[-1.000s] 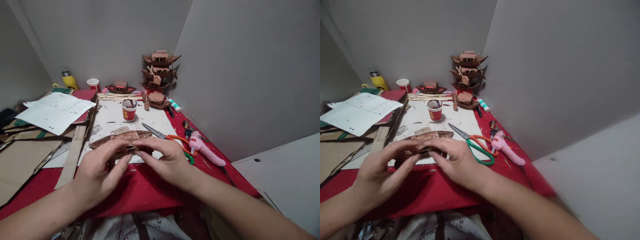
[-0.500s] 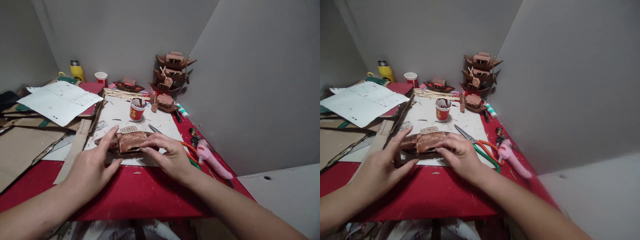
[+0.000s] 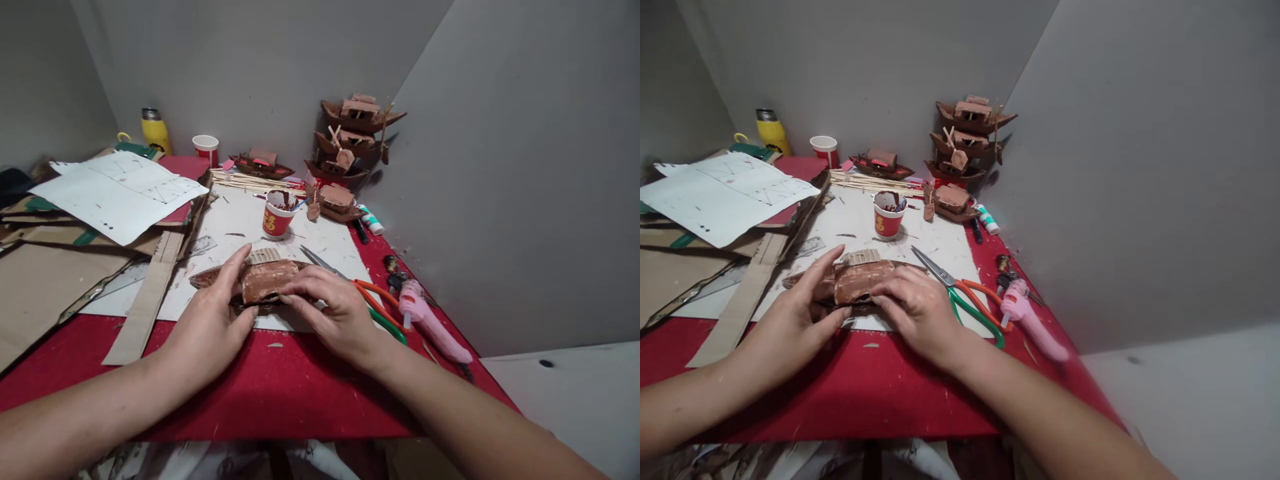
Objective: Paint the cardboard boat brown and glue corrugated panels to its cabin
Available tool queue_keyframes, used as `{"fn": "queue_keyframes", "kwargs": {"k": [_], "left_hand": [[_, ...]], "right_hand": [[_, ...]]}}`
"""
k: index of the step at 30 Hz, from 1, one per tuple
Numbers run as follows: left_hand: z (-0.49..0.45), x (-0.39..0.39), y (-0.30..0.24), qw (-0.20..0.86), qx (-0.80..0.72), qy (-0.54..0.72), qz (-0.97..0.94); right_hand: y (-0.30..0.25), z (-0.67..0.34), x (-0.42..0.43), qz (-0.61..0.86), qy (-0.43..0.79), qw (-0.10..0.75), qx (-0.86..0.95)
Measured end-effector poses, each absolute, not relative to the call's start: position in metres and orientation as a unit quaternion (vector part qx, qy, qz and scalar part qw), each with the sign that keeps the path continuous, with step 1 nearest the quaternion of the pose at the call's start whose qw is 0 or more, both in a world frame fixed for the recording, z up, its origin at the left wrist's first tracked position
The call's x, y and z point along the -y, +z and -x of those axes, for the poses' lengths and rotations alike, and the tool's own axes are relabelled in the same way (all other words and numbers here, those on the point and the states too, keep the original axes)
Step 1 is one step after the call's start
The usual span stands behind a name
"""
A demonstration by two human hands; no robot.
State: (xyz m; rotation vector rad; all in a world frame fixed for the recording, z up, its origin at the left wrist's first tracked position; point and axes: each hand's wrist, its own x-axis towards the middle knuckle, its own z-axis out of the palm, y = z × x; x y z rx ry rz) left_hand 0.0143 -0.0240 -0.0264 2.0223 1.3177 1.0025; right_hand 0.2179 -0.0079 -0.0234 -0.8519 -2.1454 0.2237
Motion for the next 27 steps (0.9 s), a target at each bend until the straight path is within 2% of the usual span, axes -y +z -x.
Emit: {"fn": "queue_keyframes", "kwargs": {"k": [13, 27], "left_hand": [[-0.0176, 0.0249, -0.0298, 0.3, -0.493, 0.39, -0.718], [-0.0186, 0.0244, -0.0319, 0.307, -0.507, 0.388, -0.706]], "right_hand": [[-0.0241, -0.2155, 0.0081, 0.325, 0.071, 0.363, 0.87], [-0.0288, -0.2134, 0.0113, 0.307, -0.023, 0.336, 0.89]]}}
